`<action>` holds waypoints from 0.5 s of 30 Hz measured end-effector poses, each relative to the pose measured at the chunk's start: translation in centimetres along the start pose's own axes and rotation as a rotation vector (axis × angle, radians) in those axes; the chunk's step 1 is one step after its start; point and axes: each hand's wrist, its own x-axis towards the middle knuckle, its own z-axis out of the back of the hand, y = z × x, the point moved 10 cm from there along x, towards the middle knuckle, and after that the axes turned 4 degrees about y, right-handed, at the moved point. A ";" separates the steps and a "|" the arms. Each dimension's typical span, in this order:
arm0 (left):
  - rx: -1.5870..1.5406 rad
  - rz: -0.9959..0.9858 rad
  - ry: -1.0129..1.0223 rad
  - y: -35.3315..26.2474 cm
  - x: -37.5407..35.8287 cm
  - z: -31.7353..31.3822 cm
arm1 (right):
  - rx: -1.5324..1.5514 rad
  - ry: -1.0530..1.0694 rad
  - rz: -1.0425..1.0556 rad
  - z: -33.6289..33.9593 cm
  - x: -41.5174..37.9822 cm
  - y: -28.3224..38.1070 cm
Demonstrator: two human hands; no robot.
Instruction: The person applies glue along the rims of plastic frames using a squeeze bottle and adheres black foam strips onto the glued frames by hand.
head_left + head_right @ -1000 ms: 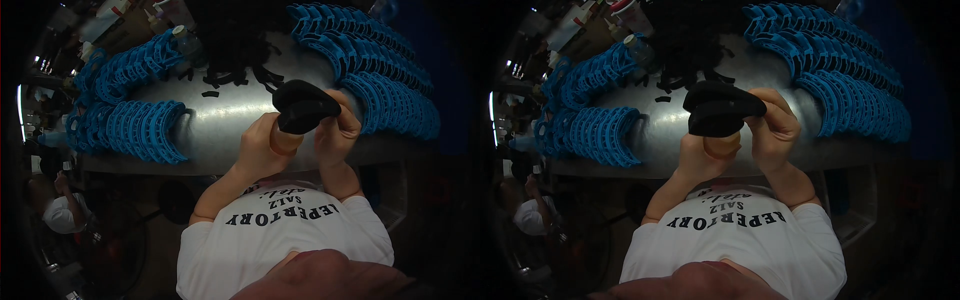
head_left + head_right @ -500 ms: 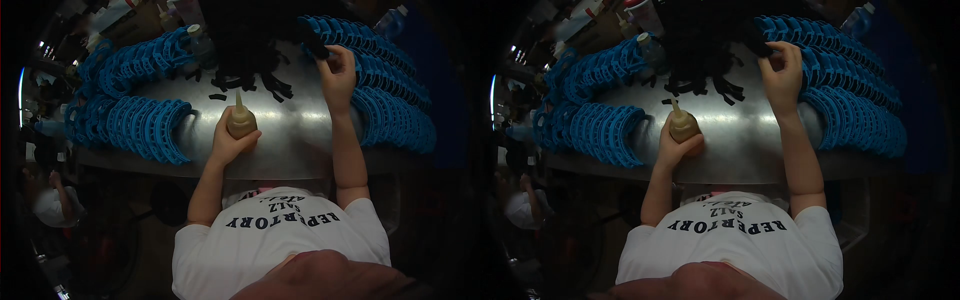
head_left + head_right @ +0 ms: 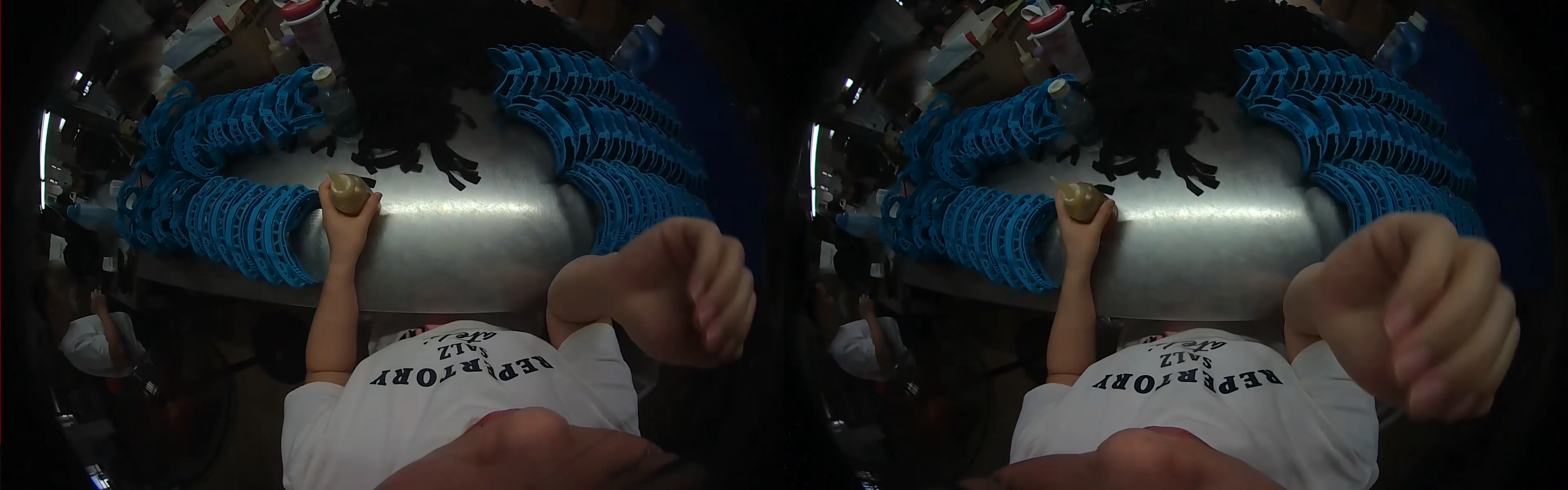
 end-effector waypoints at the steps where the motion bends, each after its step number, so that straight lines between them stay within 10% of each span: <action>1: -0.005 0.013 0.000 0.2 0.0 0.1 | -0.056 -0.044 0.214 -1.2 0.3 3.6; 3: -0.014 0.046 0.003 0.7 -0.2 0.2 | 0.345 -0.075 0.388 -3.2 1.0 5.5; 15: 0.045 0.016 -0.003 1.3 0.7 0.7 | 0.100 0.123 0.608 -6.2 0.5 8.4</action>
